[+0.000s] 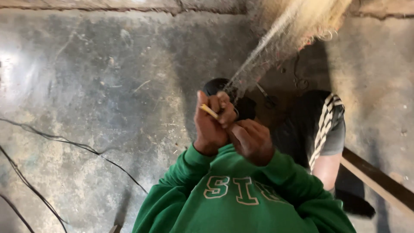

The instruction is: The person repairs a fine-mesh fishing net by pulling and shifting a wire with pliers and by hand, then cutting the wire with pliers and scissors.

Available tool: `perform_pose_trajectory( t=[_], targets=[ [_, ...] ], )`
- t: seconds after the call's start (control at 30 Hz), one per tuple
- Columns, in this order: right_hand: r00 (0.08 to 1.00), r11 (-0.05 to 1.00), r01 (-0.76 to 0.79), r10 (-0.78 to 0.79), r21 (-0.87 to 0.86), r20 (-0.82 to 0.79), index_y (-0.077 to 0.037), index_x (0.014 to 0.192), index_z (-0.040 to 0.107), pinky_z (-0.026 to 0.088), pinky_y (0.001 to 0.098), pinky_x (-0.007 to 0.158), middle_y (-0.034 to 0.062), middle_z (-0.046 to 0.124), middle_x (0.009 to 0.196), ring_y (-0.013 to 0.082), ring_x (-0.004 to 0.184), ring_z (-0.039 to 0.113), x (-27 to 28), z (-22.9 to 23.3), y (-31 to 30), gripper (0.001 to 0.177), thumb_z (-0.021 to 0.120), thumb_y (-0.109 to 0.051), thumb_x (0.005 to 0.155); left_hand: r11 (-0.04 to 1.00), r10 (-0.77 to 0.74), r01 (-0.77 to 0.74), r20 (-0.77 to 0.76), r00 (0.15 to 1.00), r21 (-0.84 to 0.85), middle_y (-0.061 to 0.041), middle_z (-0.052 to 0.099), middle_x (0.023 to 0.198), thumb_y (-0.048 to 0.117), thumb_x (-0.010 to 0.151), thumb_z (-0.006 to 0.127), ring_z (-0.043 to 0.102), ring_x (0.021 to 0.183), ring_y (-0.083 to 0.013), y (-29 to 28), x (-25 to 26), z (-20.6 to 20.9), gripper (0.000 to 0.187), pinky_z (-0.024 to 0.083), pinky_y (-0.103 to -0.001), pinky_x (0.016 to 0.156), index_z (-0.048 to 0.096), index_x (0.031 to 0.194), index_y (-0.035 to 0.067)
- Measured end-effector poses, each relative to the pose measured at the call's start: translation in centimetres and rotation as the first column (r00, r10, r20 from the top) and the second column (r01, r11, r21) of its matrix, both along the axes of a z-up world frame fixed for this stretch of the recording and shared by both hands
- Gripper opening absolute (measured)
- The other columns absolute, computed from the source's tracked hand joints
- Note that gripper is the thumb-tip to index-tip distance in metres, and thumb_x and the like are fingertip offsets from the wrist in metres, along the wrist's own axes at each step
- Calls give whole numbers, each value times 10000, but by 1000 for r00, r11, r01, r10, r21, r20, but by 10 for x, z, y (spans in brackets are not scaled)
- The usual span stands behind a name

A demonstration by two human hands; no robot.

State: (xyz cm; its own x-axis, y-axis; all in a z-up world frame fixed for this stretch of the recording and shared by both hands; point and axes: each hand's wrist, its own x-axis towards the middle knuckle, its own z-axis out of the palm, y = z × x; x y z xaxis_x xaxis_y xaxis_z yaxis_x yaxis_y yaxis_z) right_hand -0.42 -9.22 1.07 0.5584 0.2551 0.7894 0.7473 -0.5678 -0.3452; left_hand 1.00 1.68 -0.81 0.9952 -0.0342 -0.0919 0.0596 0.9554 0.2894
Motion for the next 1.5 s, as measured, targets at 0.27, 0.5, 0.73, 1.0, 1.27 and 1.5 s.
perform_pose_trajectory(
  t=[0.27,0.5,0.73,1.0,1.27,1.5],
  targets=[
    [539,862,-58,-397,-503,-743,8,831,533,483,471,535,173,554,658,351,625,584,72,-151,-80,55,513,9,781,947,61,-145,282,957,287,-91,359,828,361,921,326,348,484,-102,20,13,-14,342,292,-141,352,330,692,106],
    [460,714,-136,-569,-687,-682,7,1053,557,516,511,531,239,546,838,418,705,617,83,-261,-78,305,504,-35,755,995,-68,86,324,944,-42,-102,339,907,334,818,580,416,713,-184,13,10,-5,363,385,-164,359,404,958,50],
    [456,617,-74,-678,-783,-577,12,809,602,533,377,542,165,563,758,289,701,615,82,-238,-63,122,489,-18,774,998,-32,51,419,907,-35,-85,315,875,236,743,684,465,750,-234,15,12,-8,427,410,-160,325,384,984,52],
    [224,939,-75,-313,-336,-923,-49,1149,464,506,498,678,232,615,868,393,784,602,56,-226,-96,440,581,-169,743,997,-16,46,381,924,-69,-95,342,901,292,793,610,481,767,-239,19,13,-8,390,400,-142,333,382,990,45],
    [-27,902,-59,427,428,-904,6,1151,531,530,447,625,285,602,883,313,727,617,-21,-84,-76,442,574,-2,711,994,-71,93,333,940,-50,-63,330,880,394,854,508,468,756,-206,22,14,-5,374,383,-125,345,403,1018,75],
    [-100,378,-194,911,905,-401,131,922,590,538,313,484,227,647,671,250,590,656,-9,-12,-43,444,768,-164,642,998,-52,56,333,941,-4,-65,339,874,391,856,514,468,738,-194,21,11,-4,373,382,-130,347,393,1024,81]
  ],
)
